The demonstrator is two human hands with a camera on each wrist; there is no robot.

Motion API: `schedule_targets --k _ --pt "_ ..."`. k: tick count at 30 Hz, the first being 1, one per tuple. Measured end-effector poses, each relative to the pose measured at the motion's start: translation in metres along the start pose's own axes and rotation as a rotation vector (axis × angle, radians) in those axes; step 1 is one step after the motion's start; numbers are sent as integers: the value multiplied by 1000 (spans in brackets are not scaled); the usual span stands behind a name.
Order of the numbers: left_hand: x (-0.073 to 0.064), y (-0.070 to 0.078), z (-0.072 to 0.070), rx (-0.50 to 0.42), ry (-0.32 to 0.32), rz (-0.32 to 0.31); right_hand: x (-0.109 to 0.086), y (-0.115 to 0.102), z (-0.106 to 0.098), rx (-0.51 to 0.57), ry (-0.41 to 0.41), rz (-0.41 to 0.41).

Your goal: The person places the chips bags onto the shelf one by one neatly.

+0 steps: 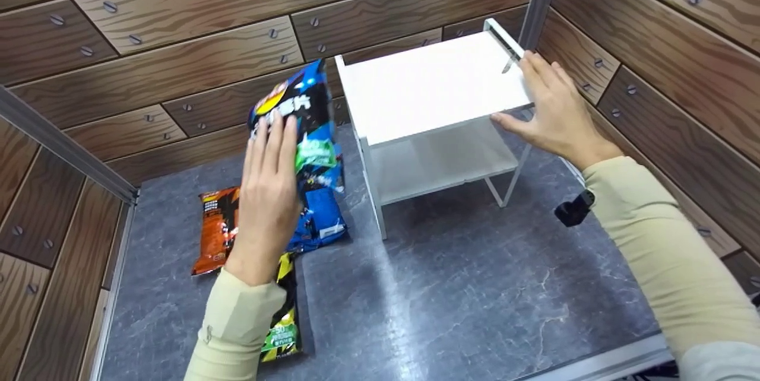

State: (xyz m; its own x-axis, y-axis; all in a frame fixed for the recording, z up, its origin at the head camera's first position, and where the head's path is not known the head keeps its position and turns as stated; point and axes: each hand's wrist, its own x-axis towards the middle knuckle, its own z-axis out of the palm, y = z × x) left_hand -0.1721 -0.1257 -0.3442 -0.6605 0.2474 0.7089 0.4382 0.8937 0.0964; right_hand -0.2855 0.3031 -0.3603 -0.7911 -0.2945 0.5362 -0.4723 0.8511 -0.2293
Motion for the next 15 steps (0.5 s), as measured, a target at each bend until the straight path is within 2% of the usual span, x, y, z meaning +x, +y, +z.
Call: schedule_targets --k 4,8,11,15 --pt "20 11 -4 28 10 50 0 0 0 -6 -1 7" --pt "39 23 -7 43 49 108 1 0 1 -15 1 1" --pt "53 32 -6 37 81 164 0 0 1 -23 7 -2" --pt "69 46 0 59 94 232 0 0 1 -42 15 -4"
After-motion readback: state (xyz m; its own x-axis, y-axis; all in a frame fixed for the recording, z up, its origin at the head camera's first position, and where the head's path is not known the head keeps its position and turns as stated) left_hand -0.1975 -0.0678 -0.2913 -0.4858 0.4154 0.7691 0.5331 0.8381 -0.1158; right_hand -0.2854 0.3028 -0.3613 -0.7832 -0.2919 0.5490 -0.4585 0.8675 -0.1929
